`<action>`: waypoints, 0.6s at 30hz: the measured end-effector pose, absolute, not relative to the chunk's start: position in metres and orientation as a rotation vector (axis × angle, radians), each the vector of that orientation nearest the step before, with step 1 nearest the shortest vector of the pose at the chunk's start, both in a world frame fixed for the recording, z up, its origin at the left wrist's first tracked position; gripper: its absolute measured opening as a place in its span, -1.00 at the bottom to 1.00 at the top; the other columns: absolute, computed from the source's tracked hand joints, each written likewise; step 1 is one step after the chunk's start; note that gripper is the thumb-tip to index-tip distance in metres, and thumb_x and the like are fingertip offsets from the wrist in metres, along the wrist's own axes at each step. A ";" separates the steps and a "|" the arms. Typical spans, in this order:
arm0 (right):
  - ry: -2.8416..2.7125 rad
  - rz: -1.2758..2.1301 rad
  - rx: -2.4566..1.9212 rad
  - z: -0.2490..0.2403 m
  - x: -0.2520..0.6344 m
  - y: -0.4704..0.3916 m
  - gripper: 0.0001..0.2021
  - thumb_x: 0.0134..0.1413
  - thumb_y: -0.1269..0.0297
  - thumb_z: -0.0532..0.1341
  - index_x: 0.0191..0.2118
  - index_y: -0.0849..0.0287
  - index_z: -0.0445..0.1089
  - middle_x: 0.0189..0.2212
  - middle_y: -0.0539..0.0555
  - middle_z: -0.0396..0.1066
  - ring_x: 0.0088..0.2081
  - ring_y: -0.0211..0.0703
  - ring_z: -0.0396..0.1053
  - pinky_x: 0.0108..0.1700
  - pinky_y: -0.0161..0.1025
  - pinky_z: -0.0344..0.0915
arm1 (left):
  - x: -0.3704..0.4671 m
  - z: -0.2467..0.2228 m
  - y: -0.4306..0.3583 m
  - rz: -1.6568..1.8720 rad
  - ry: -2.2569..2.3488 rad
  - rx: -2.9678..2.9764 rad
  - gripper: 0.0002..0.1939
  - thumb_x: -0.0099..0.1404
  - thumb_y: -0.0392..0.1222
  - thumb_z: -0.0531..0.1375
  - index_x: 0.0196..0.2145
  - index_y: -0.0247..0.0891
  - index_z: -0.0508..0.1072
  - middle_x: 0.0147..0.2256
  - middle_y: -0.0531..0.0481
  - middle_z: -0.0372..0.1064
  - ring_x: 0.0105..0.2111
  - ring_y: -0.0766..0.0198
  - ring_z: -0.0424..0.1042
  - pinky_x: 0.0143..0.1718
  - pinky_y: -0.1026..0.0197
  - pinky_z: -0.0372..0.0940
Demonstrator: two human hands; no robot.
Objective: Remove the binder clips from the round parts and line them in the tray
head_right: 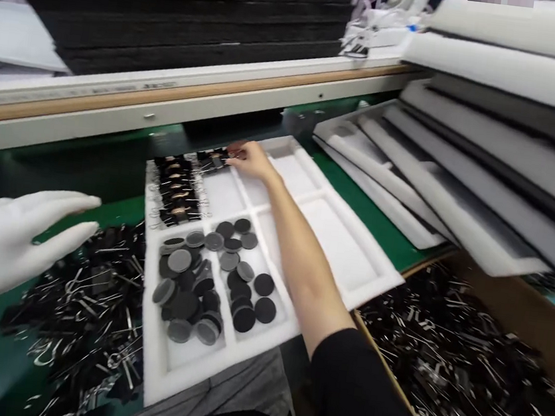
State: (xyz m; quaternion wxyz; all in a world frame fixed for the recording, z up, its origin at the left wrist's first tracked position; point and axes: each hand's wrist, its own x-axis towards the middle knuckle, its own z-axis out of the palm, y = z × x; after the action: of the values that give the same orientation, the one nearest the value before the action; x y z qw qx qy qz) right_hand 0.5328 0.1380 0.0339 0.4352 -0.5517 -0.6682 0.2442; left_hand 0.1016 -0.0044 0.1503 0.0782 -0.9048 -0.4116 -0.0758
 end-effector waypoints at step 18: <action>-1.673 0.477 -1.411 0.006 0.546 0.148 -0.59 0.05 0.18 0.44 0.00 0.26 0.60 -0.03 0.28 0.60 -0.02 0.24 0.57 0.14 0.12 0.53 | 0.117 0.154 -0.014 -0.213 -1.221 -2.640 -0.37 0.62 0.22 -0.06 0.29 -0.21 0.52 0.16 -0.18 0.58 -0.01 -0.17 0.62 0.11 -0.12 0.40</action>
State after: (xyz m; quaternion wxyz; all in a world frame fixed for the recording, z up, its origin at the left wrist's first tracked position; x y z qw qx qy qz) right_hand 0.5463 0.1477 0.0058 0.4360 -0.5669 -0.6722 0.1918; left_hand 0.1168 -0.0136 0.1544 0.1124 -0.8995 -0.4160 -0.0726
